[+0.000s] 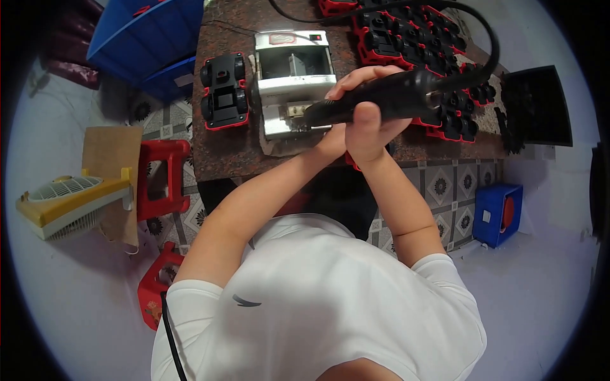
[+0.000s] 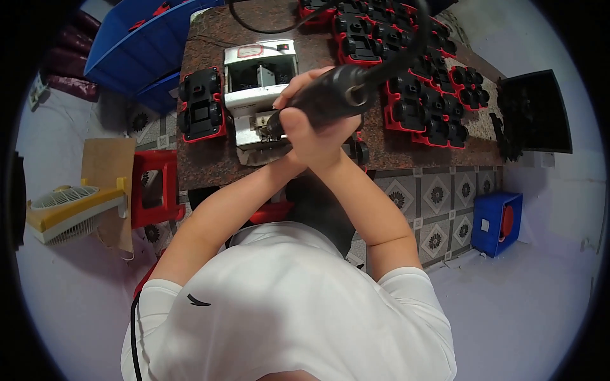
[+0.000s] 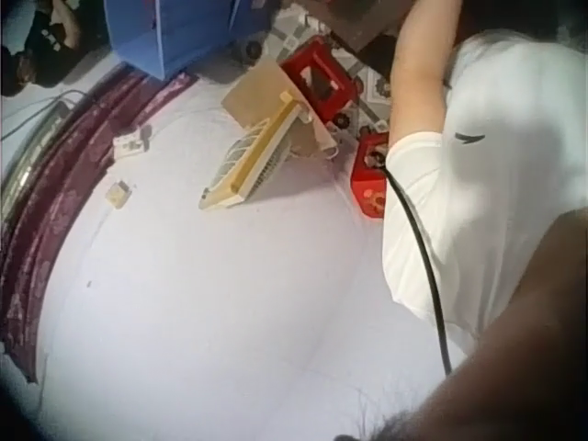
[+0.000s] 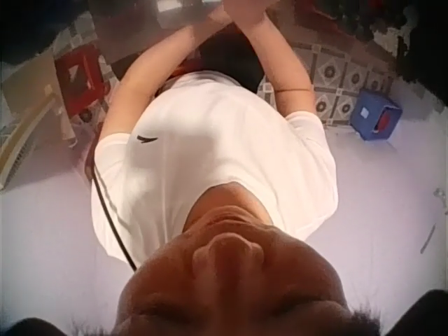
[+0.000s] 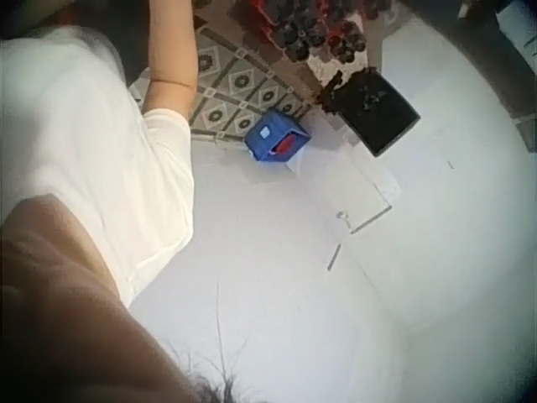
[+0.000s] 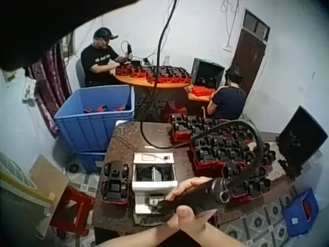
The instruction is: The person assembles plastic toy vehicle bases by driving screws into each unit with an electric screwdriver and placing them on the table.
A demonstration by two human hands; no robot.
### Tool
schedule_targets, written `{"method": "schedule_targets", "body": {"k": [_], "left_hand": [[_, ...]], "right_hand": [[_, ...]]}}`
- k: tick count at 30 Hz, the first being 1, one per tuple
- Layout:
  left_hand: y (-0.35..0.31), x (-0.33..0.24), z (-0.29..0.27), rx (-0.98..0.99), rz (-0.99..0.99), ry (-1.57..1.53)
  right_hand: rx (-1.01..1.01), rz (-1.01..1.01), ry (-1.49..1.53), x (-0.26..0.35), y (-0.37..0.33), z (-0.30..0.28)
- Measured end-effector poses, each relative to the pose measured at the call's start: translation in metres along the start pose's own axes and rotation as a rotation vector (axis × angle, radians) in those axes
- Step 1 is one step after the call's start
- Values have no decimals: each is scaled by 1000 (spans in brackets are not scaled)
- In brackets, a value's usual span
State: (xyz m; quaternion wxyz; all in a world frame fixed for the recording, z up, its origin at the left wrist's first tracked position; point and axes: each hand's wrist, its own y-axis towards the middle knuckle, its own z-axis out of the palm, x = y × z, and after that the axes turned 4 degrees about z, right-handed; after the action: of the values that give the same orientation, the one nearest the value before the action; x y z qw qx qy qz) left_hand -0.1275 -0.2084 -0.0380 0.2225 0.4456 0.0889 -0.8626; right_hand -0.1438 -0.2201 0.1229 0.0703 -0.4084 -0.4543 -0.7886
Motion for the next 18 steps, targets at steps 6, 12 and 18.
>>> {"method": "schedule_targets", "body": {"k": [6,12,18], "left_hand": [[-4,3,-9,-65,38,40],[-18,2,-24,-114,61,84],[-14,17,-9,-126,69,102]], "right_hand": [[94,24,-26,-11,-12,6],[121,16,27,-13,-16,12],[148,185,-221,-7,5,22]]}}
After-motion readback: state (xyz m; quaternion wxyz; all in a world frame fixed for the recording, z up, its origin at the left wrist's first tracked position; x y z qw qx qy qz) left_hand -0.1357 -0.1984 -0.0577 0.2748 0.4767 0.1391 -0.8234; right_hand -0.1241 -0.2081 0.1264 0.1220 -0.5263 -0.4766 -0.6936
